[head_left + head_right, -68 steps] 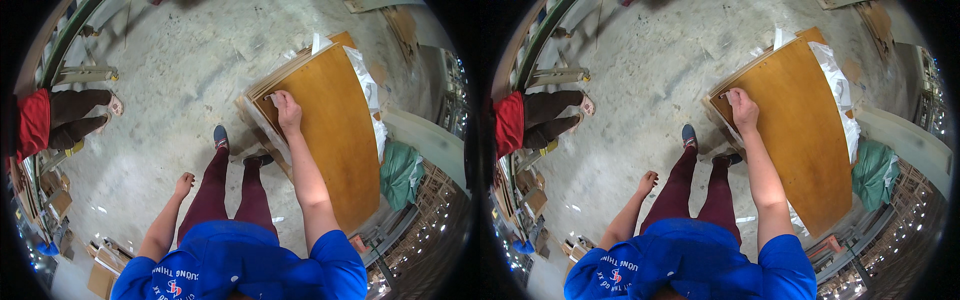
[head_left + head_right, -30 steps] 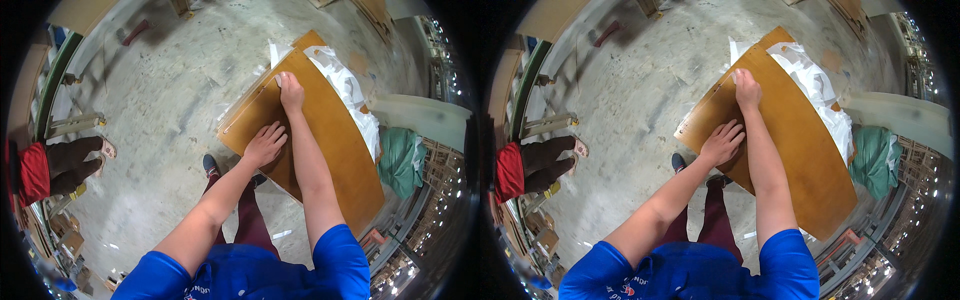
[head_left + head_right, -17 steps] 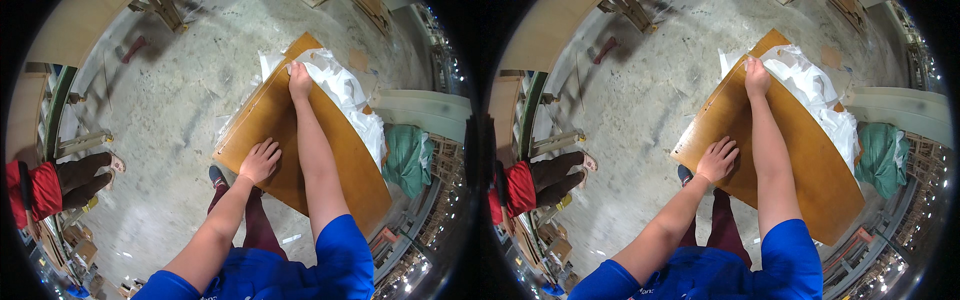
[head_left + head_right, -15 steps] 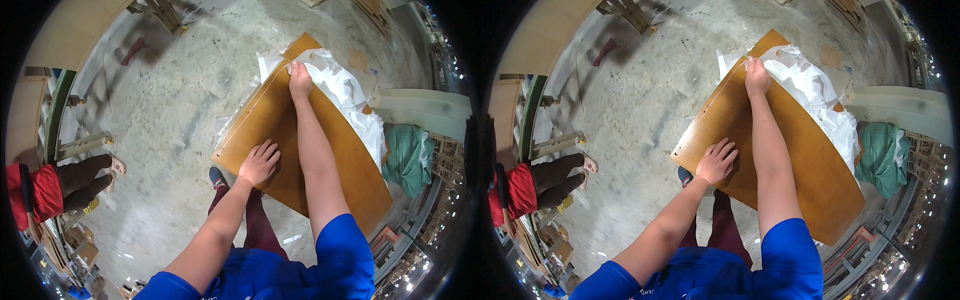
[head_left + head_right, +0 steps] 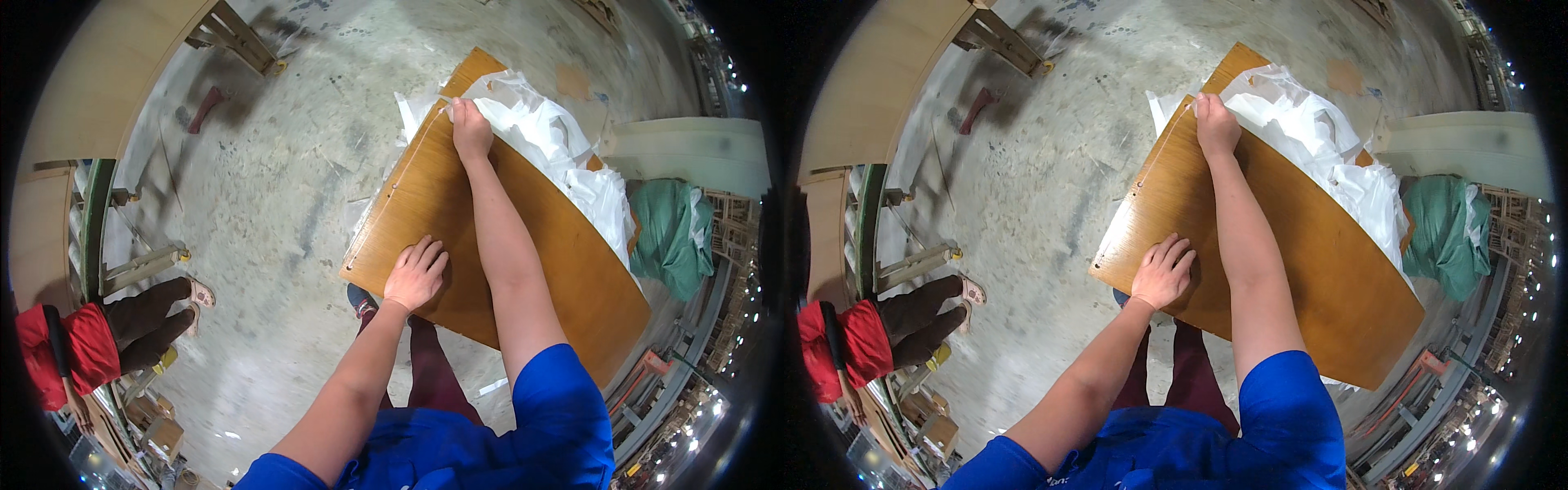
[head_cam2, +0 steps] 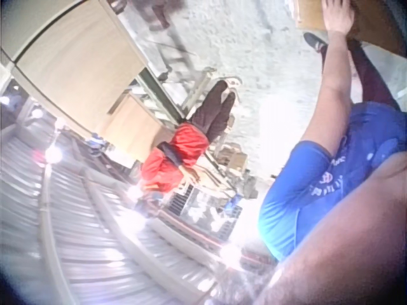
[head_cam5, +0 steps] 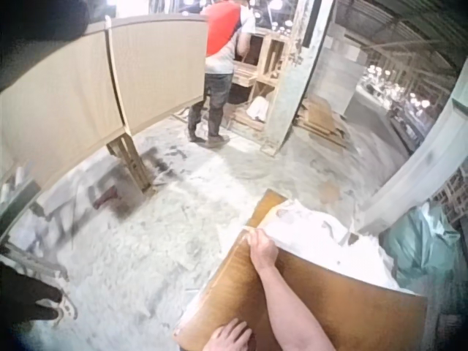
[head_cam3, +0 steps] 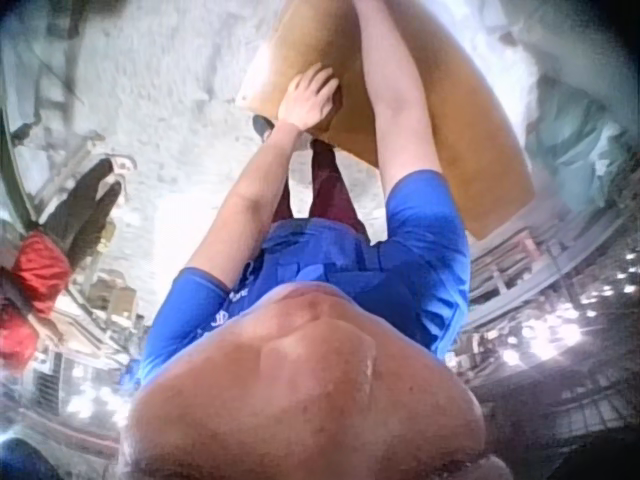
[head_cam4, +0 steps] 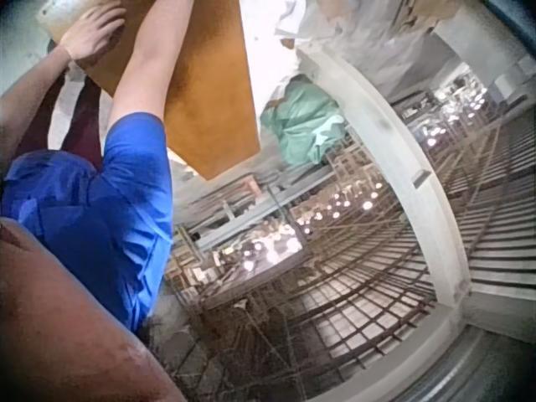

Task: The person wipes the surface of a large wooden board with a cloth, then moves to a stack of similar boards. They remove protective plastic wrapping from the boards and wipe the exposed wooden surfaces. The person handles the boards one at a time, placing them on a conveyor system.

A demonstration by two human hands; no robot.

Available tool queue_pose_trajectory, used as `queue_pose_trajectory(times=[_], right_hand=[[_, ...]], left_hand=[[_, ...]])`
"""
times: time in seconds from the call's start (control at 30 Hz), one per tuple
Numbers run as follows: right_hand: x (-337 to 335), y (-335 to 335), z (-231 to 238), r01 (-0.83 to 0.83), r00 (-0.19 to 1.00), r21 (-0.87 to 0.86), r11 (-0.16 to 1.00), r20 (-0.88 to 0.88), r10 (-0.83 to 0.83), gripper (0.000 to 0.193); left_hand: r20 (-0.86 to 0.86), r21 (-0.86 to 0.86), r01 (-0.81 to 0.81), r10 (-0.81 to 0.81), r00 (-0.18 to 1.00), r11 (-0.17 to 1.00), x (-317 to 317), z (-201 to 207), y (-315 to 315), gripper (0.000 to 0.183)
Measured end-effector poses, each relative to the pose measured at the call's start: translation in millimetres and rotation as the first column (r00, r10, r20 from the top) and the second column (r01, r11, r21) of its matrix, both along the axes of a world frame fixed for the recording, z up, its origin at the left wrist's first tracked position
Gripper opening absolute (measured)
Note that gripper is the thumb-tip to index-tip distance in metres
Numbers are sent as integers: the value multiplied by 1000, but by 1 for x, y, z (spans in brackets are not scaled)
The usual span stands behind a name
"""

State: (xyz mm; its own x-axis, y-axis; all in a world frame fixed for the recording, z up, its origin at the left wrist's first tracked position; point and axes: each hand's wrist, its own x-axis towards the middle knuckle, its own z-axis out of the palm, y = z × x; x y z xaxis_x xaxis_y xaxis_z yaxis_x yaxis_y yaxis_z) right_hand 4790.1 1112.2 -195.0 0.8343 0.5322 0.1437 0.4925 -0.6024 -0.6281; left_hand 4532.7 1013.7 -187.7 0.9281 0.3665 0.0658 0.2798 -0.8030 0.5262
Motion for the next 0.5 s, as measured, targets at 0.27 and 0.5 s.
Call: queue_pose_trajectory(times=[0.27,0.5], right_hand=[[15,-26,-1,64,998,12,998,8,-64,37],[15,-28,6,66,997,-76,995,-40,-70,35]], left_hand=[[1,22,-5,5,1000,1000,1,-3,-3,37],[-27,72,-1,3,1000,997,4,-4,-3,36]])
